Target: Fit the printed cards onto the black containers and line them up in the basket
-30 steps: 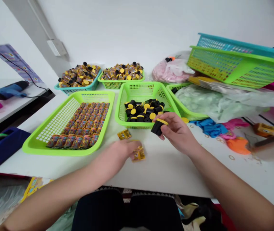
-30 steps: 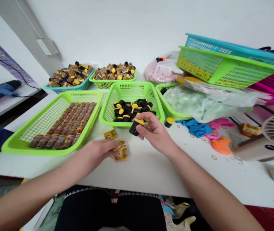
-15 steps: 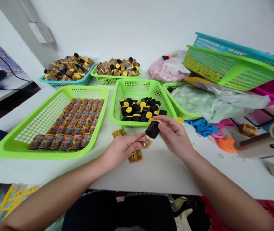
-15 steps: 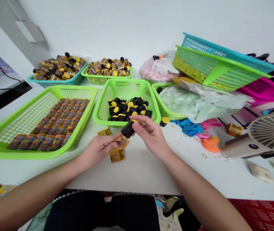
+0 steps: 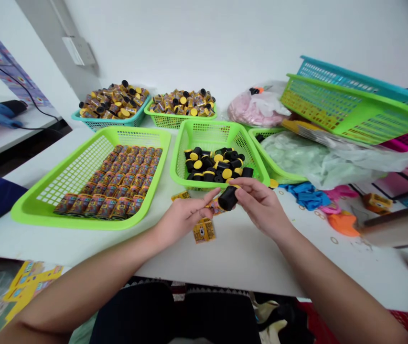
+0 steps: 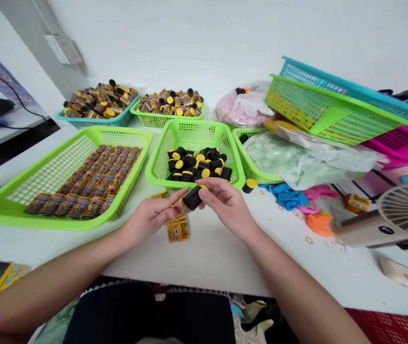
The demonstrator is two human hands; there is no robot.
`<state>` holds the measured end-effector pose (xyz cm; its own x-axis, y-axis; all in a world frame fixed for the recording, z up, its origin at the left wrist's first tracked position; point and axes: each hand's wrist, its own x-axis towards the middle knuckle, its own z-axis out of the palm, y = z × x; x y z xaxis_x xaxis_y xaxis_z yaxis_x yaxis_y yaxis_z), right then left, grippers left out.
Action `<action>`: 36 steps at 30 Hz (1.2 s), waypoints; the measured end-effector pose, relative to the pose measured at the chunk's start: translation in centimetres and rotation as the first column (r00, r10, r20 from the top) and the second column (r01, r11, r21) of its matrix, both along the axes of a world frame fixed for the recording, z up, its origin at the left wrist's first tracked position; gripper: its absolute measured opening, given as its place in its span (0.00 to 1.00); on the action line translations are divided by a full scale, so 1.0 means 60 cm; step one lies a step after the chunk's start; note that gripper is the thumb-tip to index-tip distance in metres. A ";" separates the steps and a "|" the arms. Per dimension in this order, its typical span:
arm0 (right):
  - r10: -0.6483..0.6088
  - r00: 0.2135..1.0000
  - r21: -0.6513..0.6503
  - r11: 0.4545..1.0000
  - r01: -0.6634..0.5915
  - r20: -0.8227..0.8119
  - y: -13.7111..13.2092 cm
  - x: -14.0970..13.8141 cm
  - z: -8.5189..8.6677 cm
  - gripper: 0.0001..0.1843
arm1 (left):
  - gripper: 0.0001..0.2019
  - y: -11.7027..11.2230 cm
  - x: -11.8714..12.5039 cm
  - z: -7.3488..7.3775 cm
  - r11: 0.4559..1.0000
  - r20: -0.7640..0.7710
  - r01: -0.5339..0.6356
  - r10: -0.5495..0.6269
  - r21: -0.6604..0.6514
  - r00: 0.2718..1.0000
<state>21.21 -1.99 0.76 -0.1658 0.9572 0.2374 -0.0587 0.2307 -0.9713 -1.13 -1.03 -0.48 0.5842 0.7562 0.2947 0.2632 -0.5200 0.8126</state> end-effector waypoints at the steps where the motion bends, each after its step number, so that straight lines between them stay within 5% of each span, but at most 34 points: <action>1: 0.014 1.000 -0.018 1.000 -0.014 0.009 0.000 0.000 0.003 0.13 | 0.16 0.001 -0.001 0.000 1.000 0.006 0.012 -0.012 -0.002 1.000; 6: 0.049 0.992 -0.014 0.999 -0.047 0.114 -0.003 -0.003 0.022 0.13 | 0.14 0.002 0.002 0.003 0.995 0.028 0.068 -0.067 -0.066 0.997; 9: 0.073 0.986 0.036 0.996 -0.079 0.149 -0.009 -0.009 0.026 0.13 | 0.13 0.000 0.010 0.004 0.975 0.126 0.071 -0.045 -0.211 0.991; 13: 0.035 0.989 0.107 0.993 -0.050 0.140 -0.016 -0.019 0.021 0.12 | 0.43 -0.007 0.014 -0.001 0.928 0.270 0.067 0.037 -0.367 0.962; 17: 0.001 0.981 0.159 0.987 -0.033 0.194 -0.021 -0.027 0.014 0.12 | 0.52 -0.010 0.006 -0.009 0.979 0.171 -0.009 0.045 -0.206 0.984; 23: -0.061 0.907 0.236 0.971 -0.044 0.418 -0.038 -0.043 0.000 0.15 | 0.41 -0.005 -0.002 -0.013 0.976 -0.049 -0.020 0.031 0.219 0.998; 26: -0.075 0.869 0.283 0.956 -0.077 0.490 -0.046 -0.048 0.002 0.16 | 0.36 -0.007 -0.001 -0.011 0.958 -0.133 0.057 -0.020 0.281 0.991; 31: -0.040 0.914 0.255 0.964 -0.070 0.403 -0.047 -0.039 0.014 0.17 | 0.45 -0.012 0.002 0.000 0.997 -0.121 -0.064 0.068 0.040 0.990; 36: -0.105 0.895 0.452 0.884 -0.116 0.434 -0.046 -0.038 0.014 0.19 | 0.55 -0.009 0.004 0.004 0.944 0.133 0.100 -0.061 -0.313 0.989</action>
